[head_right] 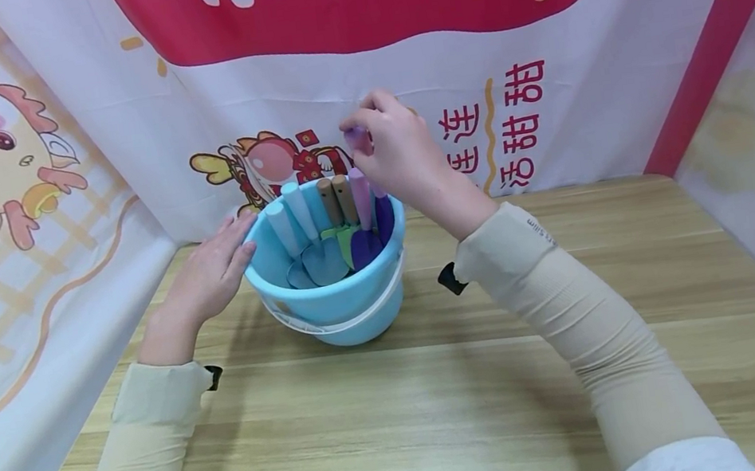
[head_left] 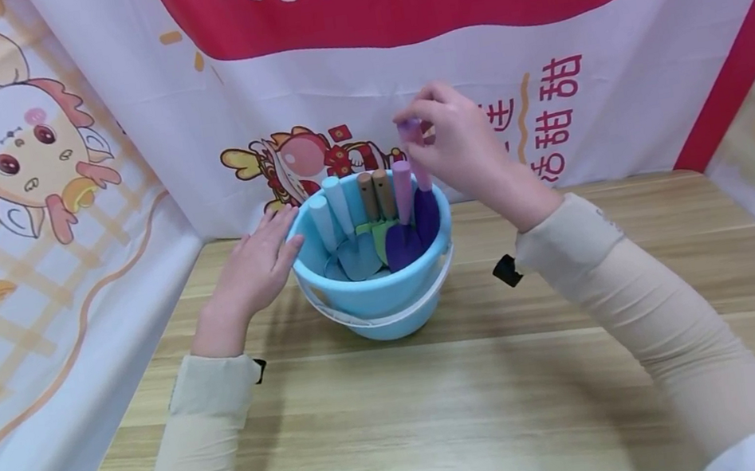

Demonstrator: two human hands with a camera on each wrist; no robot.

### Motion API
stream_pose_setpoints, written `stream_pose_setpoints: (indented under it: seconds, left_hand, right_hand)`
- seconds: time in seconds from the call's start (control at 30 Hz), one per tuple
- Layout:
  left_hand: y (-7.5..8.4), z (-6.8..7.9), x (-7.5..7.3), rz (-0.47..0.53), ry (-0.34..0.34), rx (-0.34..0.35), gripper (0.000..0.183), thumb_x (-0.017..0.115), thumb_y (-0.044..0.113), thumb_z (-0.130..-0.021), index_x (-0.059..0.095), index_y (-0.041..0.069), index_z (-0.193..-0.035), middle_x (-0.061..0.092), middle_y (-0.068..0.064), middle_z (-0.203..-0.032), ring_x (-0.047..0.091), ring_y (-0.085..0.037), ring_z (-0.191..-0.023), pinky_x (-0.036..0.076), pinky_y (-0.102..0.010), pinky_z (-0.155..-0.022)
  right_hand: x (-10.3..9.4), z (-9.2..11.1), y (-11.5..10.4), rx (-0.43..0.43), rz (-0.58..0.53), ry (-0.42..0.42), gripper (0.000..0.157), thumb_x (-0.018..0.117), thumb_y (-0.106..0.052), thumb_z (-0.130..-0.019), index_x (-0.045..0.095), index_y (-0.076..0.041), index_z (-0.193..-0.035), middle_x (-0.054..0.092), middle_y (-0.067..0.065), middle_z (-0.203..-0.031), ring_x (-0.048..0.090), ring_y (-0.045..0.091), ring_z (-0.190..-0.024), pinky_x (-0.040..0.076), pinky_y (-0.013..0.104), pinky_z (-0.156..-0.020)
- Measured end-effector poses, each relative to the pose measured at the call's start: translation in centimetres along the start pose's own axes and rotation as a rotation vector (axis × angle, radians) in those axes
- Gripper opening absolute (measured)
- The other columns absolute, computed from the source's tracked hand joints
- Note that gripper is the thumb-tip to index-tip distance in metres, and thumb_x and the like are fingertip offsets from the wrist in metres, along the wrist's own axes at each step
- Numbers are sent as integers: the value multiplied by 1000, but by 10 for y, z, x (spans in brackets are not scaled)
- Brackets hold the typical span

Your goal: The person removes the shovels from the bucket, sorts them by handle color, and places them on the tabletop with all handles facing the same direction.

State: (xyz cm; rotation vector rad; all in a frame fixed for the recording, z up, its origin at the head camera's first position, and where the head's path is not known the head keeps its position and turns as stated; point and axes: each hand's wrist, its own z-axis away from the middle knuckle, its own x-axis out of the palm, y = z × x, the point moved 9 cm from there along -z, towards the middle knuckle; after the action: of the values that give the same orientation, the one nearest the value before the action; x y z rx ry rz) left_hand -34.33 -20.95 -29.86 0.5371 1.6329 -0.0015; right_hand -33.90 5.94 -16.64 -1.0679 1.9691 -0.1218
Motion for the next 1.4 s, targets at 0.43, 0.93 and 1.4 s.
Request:
stream_pose_setpoints:
  seconds: [0.43, 0.93, 1.4]
  left_hand:
    - [1, 0, 0, 6, 5, 9, 65, 36, 48, -109, 25, 14, -164, 25, -10, -168, 9, -33, -157, 13, -69, -118]
    - [2, 0, 0, 17, 0, 10, 66, 34, 49, -110, 23, 15, -165, 24, -10, -168, 8, -31, -157, 12, -67, -119]
    - [1, 1, 1, 33, -5, 2, 66, 34, 49, -110, 23, 15, -165, 23, -10, -169, 7, -31, -157, 11, -66, -120]
  right_hand:
    - [-17, -4, -5, 5, 8, 53, 32, 72, -7, -95, 72, -3, -126, 60, 13, -118, 65, 23, -106, 56, 35, -94]
    - [-45, -10, -8, 59, 20, 109, 33, 72, -13, -96, 72, -7, -129, 60, 10, -123, 65, 15, -109, 54, 26, -96]
    - [-73, -6, 6, 170, -21, 183, 35, 72, -21, -97, 72, -15, -131, 59, 5, -124, 65, 14, -113, 53, 24, -95]
